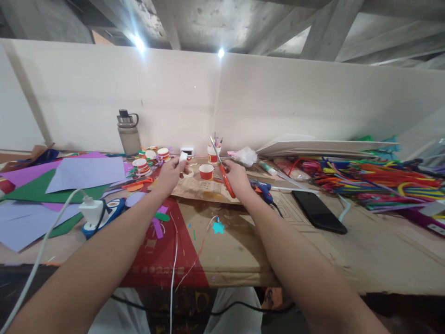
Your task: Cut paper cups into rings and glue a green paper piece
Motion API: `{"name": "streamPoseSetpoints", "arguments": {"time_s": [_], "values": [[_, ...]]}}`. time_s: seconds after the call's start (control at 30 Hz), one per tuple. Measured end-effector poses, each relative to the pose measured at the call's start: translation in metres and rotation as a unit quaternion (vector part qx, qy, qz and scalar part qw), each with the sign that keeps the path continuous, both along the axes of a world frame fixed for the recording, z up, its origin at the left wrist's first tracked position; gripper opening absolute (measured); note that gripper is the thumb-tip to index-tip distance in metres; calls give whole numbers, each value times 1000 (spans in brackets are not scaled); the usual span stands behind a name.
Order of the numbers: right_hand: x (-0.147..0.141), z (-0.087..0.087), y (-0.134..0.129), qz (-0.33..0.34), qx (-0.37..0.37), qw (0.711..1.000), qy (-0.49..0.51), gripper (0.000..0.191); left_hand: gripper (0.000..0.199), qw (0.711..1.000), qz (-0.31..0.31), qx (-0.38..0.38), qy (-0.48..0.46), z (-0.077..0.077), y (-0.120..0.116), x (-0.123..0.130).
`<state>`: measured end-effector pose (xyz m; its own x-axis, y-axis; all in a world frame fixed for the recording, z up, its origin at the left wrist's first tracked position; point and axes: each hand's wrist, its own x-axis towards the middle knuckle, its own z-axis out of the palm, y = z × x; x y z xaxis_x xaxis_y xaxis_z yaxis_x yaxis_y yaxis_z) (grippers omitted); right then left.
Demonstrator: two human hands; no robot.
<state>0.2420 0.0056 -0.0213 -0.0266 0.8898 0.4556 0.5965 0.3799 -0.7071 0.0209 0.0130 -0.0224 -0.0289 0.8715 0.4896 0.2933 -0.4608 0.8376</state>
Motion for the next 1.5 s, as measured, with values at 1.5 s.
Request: {"name": "streamPoseSetpoints", "arguments": {"time_s": [1.5], "values": [[-68,7,-103,650,-197,693,-242,5,14,971,106,-2,215,-7,8,-12]]}}
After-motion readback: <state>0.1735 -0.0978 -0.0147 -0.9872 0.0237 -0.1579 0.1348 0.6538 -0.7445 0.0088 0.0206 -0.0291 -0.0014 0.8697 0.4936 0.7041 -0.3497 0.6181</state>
